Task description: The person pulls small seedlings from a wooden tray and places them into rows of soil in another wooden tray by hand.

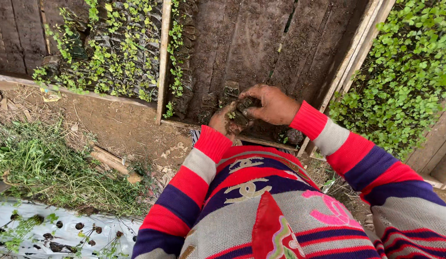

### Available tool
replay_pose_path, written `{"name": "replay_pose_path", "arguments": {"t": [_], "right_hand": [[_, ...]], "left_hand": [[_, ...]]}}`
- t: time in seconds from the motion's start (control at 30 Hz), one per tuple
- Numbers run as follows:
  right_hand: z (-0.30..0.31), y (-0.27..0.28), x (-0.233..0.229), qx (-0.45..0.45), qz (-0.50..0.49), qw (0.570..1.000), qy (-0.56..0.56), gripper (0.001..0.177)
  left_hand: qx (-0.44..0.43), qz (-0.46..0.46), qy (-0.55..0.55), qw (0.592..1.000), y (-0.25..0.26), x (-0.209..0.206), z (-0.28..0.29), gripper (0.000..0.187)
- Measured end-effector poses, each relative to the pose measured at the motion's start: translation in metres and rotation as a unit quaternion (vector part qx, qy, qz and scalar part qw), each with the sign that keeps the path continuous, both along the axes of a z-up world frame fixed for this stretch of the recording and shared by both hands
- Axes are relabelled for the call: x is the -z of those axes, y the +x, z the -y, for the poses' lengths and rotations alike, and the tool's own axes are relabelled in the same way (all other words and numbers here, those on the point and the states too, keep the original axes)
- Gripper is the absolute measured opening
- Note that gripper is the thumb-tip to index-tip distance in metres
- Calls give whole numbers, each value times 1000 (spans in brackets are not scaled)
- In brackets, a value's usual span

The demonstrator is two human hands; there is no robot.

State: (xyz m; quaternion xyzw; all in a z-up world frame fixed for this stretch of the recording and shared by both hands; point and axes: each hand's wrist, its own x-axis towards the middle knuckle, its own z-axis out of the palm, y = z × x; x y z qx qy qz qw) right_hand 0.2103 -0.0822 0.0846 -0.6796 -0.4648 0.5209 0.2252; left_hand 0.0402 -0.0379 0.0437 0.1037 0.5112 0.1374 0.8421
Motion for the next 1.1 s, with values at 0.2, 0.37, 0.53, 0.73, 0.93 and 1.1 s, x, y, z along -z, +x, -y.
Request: {"name": "replay_pose_path", "arguments": {"t": [0.2, 0.37, 0.53, 0.73, 0.93, 1.1], "right_hand": [[-5, -7, 35, 36, 21, 996, -75, 41], [-34, 3, 38, 54, 28, 996, -61, 39], [-93, -13, 2, 4, 121, 993, 6, 40], [-112, -60, 91, -184, 316, 926, 98, 41], [-82, -45, 107, -227, 244, 931, 147, 48], [-35, 63, 87, -198, 190, 961, 40, 27]], "left_hand": [[20, 27, -85, 996, -36, 58, 0, 50], [3, 31, -130, 991, -48, 32, -19, 40], [-80, -5, -165, 983, -84, 66, -35, 42], [-159, 164, -192, 954, -98, 54, -74, 47], [-90, 193, -130, 968, -97, 56, -83, 62], [-19, 256, -167, 952, -82, 58, -73, 60]]}}
